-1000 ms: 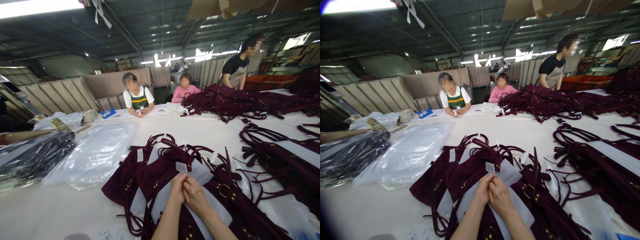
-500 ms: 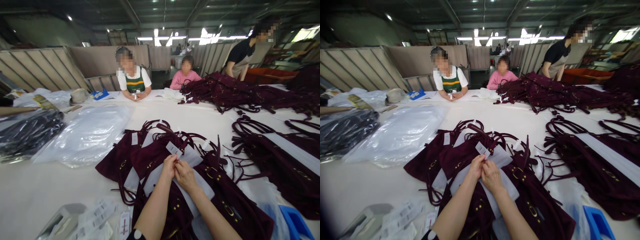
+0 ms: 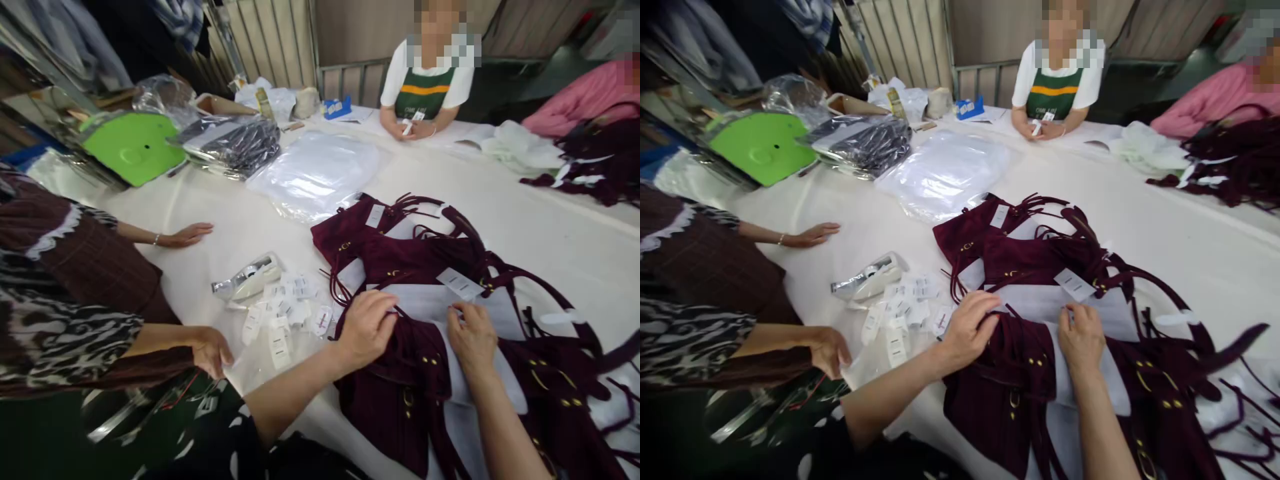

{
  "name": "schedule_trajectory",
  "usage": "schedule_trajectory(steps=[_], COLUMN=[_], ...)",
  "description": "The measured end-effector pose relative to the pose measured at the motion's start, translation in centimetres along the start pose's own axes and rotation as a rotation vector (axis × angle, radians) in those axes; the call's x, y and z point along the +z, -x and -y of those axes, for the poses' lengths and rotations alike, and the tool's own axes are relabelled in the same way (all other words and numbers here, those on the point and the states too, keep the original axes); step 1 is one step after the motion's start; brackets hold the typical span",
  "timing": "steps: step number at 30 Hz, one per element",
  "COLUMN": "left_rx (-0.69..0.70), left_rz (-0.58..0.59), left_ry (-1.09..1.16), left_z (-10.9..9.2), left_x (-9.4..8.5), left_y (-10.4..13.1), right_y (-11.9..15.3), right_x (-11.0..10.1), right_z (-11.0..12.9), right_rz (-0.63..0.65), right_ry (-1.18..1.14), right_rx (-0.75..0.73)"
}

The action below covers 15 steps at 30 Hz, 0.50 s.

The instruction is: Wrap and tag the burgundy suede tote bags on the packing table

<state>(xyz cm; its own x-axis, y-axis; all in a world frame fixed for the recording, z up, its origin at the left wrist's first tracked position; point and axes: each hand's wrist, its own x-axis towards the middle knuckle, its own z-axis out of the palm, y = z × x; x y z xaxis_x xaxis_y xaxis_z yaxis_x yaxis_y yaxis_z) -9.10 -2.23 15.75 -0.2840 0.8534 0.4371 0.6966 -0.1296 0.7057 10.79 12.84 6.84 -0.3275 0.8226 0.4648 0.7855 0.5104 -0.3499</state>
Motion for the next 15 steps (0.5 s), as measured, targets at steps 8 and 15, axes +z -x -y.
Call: schedule_trajectory(steps=[8, 15], left_rx=[-0.526, -0.449], left_rz=[0.197, 0.045], left_ry=[-0.952, -1.04], left_z=[14.6, 20.6], left_x=[-10.9, -9.3], left_y=[12.3, 15.3], right_y=[0.2, 0.6], right_x=[-0.1, 1.6], right_z=[0.1, -0.1], right_rz=[0.026, -0.002], right_ry=[0.066, -0.008], right_rx=[0.023, 0.045])
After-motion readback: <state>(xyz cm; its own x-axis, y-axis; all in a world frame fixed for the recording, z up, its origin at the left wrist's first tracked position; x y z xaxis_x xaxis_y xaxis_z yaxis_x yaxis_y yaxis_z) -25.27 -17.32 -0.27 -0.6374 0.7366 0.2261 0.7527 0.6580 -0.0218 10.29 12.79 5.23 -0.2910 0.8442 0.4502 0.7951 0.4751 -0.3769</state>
